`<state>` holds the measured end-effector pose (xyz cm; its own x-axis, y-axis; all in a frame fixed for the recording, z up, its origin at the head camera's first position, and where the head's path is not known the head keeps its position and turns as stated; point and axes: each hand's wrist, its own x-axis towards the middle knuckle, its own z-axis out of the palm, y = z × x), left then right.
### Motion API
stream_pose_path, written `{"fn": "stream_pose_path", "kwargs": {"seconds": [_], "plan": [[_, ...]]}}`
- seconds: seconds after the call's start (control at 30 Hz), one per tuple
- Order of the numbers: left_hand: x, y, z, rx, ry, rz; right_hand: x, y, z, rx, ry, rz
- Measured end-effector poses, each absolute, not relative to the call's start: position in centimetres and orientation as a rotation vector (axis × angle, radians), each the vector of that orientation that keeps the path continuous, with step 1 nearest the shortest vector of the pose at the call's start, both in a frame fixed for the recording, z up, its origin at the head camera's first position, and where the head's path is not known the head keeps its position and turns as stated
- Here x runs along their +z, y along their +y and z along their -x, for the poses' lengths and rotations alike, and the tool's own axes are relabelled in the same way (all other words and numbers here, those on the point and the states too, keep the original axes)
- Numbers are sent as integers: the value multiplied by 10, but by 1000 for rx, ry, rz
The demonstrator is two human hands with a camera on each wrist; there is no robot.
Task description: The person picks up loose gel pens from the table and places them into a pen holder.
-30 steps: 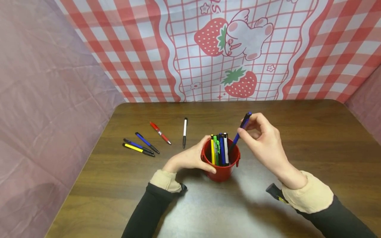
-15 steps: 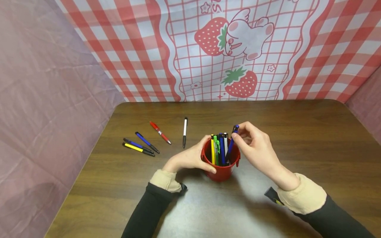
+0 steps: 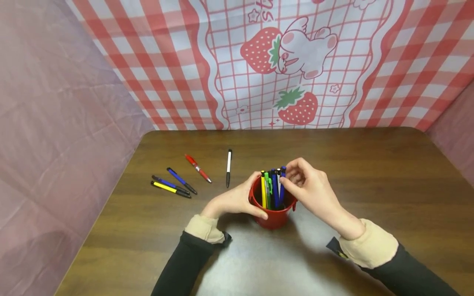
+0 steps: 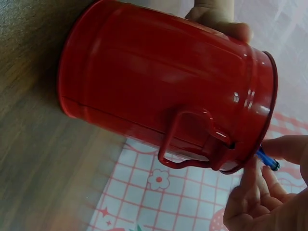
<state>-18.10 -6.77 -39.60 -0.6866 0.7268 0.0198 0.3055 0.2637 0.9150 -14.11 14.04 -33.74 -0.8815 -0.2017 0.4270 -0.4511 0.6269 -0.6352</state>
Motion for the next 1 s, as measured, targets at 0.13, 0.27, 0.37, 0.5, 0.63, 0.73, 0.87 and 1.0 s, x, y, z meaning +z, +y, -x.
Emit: {"fn": "stream_pose_path", "kwargs": {"seconds": [0.13, 0.27, 0.37, 0.5, 0.63, 0.73, 0.87, 1.0], "plan": [[-399, -68, 181, 1403, 2130, -954, -342, 139, 139, 1050, -2560, -554], [-402, -67, 182, 1400, 2132, -968, -344, 138, 138, 1014, -2595, -556], [-401, -68, 183, 1399, 2133, -969, -344, 138, 139, 960, -2620, -553], [-401, -69, 184, 1388, 2142, -963, -344, 136, 141, 882, -2634, -567], [-402, -70, 184, 1401, 2147, -965, -345, 135, 142, 859, -2624, -567], [-402, -70, 184, 1408, 2146, -969, -347, 134, 143, 850, -2606, -569], [-403, -70, 184, 1406, 2140, -969, -350, 134, 143, 851, -2586, -568], [-402, -70, 184, 1413, 2135, -960, -354, 135, 144, 885, -2548, -579]]}}
